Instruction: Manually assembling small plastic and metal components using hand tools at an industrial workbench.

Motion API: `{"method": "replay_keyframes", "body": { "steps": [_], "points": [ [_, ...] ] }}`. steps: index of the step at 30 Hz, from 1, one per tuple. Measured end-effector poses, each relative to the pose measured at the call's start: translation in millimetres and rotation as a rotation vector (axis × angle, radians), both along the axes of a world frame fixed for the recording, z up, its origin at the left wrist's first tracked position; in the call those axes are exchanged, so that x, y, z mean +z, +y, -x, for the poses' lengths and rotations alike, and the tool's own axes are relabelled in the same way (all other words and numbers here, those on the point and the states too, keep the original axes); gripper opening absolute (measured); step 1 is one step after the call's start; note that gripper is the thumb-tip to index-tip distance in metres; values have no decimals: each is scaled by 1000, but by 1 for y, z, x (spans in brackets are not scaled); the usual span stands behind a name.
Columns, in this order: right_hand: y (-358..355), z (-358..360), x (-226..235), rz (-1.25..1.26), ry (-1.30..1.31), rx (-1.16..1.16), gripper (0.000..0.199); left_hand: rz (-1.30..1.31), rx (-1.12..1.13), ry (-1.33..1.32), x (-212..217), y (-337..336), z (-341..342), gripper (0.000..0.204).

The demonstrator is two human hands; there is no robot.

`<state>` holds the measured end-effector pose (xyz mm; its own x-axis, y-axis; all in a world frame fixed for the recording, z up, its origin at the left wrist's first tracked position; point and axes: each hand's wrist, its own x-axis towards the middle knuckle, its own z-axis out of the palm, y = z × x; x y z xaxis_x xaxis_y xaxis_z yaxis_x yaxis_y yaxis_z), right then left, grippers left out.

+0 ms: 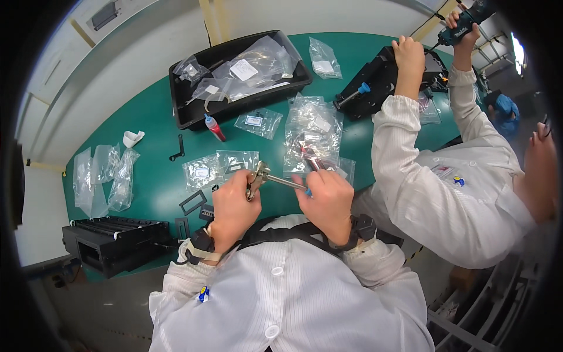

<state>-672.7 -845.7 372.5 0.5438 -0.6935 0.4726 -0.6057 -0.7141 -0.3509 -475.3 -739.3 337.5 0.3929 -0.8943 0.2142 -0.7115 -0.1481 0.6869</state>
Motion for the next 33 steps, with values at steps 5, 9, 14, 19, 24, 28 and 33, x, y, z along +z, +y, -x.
{"method": "replay_keyframes", "body": {
  "steps": [5, 9, 14, 19, 24, 28, 33],
  "points": [
    [-10, 6, -3, -77, -112, 93, 16, -13, -7, 33, -3, -1, 2, 34],
    [-8, 18, 0, -685, -97, 120, 13, 0, -34, 3, -7, -2, 2, 34],
    [-20, 17, 25, -1772, -86, 161, 16, 66, -54, 20, -7, 0, 1, 33],
    [-2, 7, 12, -739, -116, 67, 30, 14, -28, 20, -11, -7, -2, 31],
    [-4, -1, -5, 9, 7, -52, 32, -12, -7, 22, -1, -9, -2, 30],
    [-10, 9, -8, -318, -172, 61, 19, -14, -37, -7, -8, -9, -2, 32],
    [-19, 22, 10, -1960, -231, 150, 24, 47, -87, 6, -3, -7, -3, 34]
  ]
}}
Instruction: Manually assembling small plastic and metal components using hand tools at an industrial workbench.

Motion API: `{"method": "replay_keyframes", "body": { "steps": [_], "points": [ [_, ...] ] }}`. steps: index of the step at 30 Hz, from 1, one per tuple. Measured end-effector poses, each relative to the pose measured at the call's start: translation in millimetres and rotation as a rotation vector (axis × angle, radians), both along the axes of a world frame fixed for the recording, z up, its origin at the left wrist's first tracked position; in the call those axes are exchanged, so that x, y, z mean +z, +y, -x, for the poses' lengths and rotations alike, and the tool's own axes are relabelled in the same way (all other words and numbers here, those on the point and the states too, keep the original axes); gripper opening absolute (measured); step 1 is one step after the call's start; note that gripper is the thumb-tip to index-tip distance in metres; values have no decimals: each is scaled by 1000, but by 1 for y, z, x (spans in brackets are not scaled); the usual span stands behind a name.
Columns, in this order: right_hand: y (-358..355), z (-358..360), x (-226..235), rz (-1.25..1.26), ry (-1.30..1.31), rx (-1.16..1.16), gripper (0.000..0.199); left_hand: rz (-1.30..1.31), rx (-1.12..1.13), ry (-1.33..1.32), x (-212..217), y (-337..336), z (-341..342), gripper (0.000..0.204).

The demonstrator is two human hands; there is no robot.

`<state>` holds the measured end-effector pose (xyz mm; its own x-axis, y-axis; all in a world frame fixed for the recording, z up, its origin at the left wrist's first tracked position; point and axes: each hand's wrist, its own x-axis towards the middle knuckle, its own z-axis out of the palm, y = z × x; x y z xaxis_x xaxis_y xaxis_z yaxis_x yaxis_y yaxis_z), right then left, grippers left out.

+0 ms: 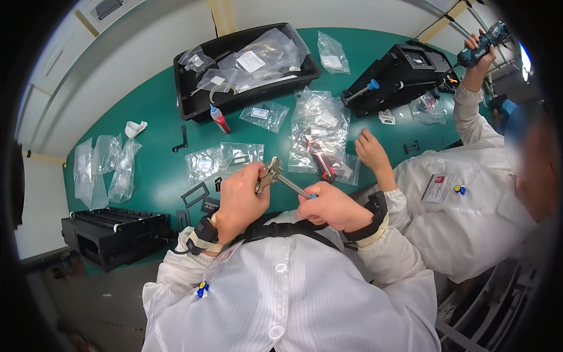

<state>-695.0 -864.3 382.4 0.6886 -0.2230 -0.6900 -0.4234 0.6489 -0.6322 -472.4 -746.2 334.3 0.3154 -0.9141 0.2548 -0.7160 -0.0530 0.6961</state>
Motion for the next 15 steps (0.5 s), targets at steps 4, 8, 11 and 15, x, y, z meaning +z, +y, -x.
{"method": "replay_keyframes", "body": {
  "steps": [4, 8, 11, 15],
  "points": [
    [-5, -8, 15, 481, 238, 34, 26, 10, -8, 15, -1, -5, -3, 34],
    [18, -28, -2, 1932, 212, -222, 32, -64, 66, 4, -4, -7, -2, 32],
    [10, -25, -12, 2026, 307, -113, 26, -76, 63, 26, 6, -8, 1, 31],
    [2, -20, -16, 1956, 99, -224, 16, -31, 70, 25, -1, -7, 3, 31]
  ]
}}
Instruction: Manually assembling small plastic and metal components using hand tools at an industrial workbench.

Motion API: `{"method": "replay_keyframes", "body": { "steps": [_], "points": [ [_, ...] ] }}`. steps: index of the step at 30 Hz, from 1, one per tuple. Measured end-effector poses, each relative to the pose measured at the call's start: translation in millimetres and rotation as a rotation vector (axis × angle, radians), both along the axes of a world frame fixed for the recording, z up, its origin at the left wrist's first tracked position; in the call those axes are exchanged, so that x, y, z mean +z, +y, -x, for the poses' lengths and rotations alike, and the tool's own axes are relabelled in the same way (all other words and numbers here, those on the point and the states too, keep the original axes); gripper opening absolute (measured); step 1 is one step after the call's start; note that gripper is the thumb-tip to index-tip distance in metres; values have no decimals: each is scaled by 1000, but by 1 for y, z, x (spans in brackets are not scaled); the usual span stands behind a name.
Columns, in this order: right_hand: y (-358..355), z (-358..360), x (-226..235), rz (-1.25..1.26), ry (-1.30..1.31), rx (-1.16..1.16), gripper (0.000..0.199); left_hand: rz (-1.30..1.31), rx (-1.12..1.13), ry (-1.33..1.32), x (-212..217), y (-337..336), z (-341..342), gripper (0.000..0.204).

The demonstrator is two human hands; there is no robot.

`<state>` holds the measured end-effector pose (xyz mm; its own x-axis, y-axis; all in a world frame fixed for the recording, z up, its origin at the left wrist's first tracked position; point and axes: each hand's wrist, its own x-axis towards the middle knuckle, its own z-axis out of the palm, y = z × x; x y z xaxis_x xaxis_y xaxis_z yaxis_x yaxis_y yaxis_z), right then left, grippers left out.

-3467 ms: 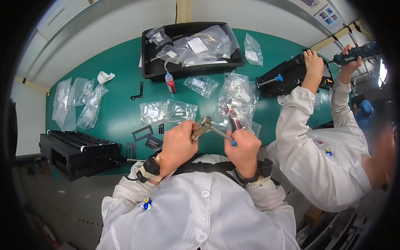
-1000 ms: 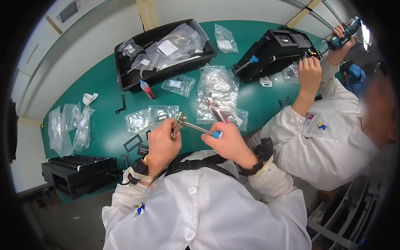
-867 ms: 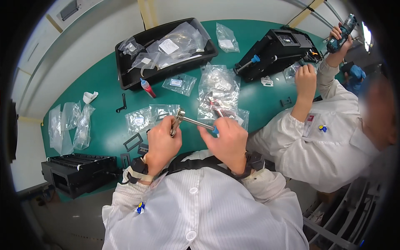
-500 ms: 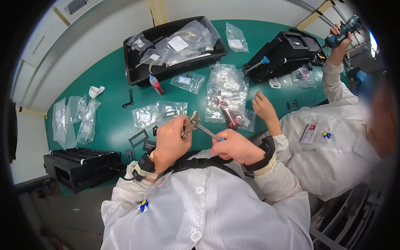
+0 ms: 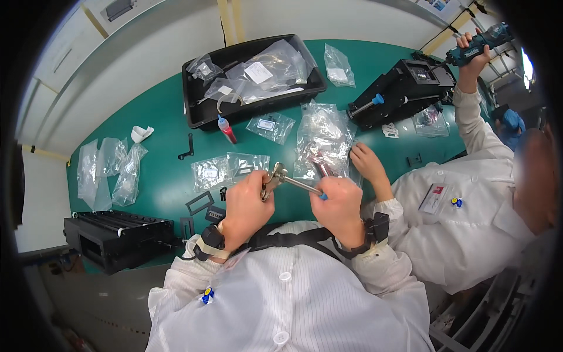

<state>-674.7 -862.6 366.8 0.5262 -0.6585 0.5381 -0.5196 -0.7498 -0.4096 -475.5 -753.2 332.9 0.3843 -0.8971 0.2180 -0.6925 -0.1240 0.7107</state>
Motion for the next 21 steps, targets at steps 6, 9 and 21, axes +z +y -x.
{"method": "replay_keyframes", "body": {
  "steps": [6, 9, 21],
  "points": [
    [-7, 12, 31, -1873, 73, 252, 22, 95, -92, 18, -2, 7, -6, 37],
    [-2, 12, 27, -1347, 94, 210, 26, 114, -71, -4, -5, 4, -10, 36],
    [7, 6, 20, -1032, 85, 146, 23, 69, -68, -45, -9, 4, -12, 36]
  ]
}}
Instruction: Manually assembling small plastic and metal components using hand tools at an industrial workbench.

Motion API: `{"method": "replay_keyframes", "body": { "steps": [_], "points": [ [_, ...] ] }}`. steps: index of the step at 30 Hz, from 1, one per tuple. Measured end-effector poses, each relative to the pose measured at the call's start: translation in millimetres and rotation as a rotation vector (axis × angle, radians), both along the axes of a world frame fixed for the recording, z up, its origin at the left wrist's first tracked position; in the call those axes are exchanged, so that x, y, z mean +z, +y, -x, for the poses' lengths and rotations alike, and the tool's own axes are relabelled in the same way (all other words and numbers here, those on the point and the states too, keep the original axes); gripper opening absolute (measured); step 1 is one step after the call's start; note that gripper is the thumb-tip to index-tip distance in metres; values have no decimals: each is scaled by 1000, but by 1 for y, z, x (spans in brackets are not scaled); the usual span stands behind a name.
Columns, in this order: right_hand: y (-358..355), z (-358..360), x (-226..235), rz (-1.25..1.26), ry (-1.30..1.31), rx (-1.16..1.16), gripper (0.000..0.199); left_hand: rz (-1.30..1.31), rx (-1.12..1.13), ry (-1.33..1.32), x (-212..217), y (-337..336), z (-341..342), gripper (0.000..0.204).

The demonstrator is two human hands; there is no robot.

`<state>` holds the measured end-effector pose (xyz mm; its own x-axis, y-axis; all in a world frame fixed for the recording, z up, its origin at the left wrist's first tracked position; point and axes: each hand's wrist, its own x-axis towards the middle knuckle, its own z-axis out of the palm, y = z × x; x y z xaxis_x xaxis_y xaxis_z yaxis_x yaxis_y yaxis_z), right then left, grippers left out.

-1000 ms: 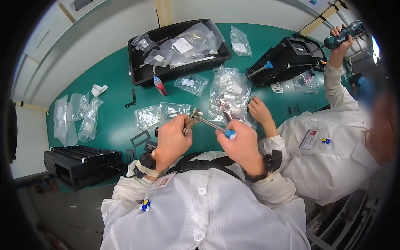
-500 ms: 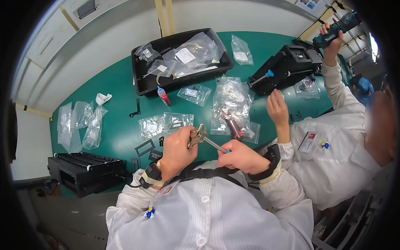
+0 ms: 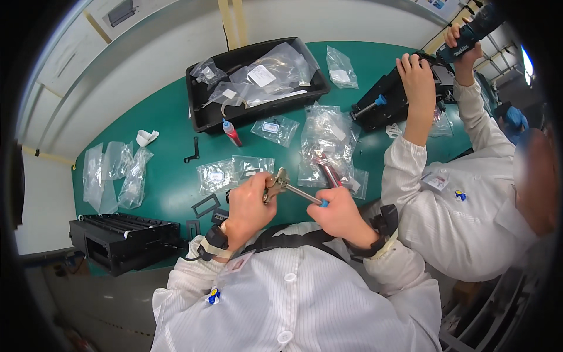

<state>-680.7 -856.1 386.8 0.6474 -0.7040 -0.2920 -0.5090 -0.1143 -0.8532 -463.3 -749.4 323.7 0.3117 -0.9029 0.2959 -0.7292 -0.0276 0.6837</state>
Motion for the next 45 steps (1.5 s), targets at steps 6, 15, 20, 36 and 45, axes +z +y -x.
{"method": "replay_keyframes", "body": {
  "steps": [6, 15, 20, 36, 45],
  "points": [
    [-16, 4, 8, -898, -57, 9, 18, 10, -1, 12, -1, -1, 5, 35],
    [22, 0, 15, 455, -130, -41, 27, -141, 118, 217, 11, 13, 4, 13],
    [28, 1, 14, 536, -230, -55, 30, -190, 112, 299, 22, 25, 5, 13],
    [18, 41, -37, 71, -376, -102, 38, -286, 169, 414, 22, 44, 6, 14],
    [0, 40, -34, 488, -200, -12, 28, -336, 211, 415, 11, 51, -2, 17]
  ]
}}
